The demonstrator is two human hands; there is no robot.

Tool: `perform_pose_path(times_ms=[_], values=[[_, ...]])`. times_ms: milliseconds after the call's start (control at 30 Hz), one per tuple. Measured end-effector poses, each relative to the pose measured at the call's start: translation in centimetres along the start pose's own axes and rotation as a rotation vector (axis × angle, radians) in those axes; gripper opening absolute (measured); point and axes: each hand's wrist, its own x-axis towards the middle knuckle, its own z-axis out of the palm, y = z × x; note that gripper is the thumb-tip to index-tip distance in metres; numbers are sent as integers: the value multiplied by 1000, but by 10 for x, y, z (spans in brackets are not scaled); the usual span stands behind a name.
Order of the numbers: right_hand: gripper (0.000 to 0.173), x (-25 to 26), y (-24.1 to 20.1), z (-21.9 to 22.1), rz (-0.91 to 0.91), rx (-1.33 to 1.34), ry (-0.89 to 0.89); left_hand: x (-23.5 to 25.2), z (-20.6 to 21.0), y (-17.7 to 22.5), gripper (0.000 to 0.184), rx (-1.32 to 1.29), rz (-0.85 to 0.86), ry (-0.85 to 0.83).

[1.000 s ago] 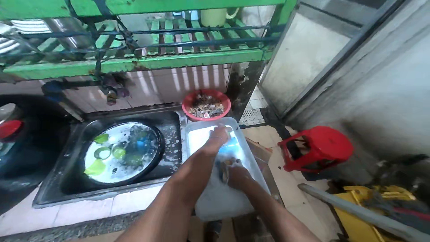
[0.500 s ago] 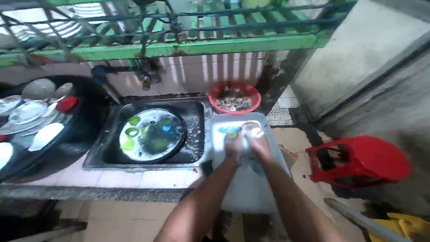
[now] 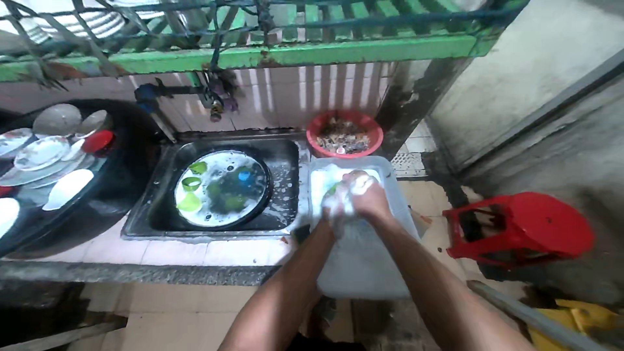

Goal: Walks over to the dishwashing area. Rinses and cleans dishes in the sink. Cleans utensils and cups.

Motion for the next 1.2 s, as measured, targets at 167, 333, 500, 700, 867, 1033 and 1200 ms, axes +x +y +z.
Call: perform_pose_path(times_ms=[167, 333, 500, 700, 867, 1033, 1200], values=[[56, -18, -7, -37, -2, 23, -141, 19, -14, 42, 110, 647, 163, -237], [52, -46, 8, -41, -518, -75, -225, 42, -53, 63, 139, 789, 214, -541], [32, -32, 31, -29, -829, -207, -336, 23, -43, 93, 114, 1049, 180, -779], [26, -39, 19, -1, -15, 624, -311, 27, -38, 95, 107, 1487, 479, -650], [15, -17, 7, -13, -945, -174, -360, 32, -71, 116, 127, 989, 119, -892], [27, -16, -12, -1, -369, 304, -362, 22, -60, 125, 119, 1481, 378, -653], [33, -33, -10, 38, 109, 877, -225, 44, -101, 97, 88, 1719, 602, -616]])
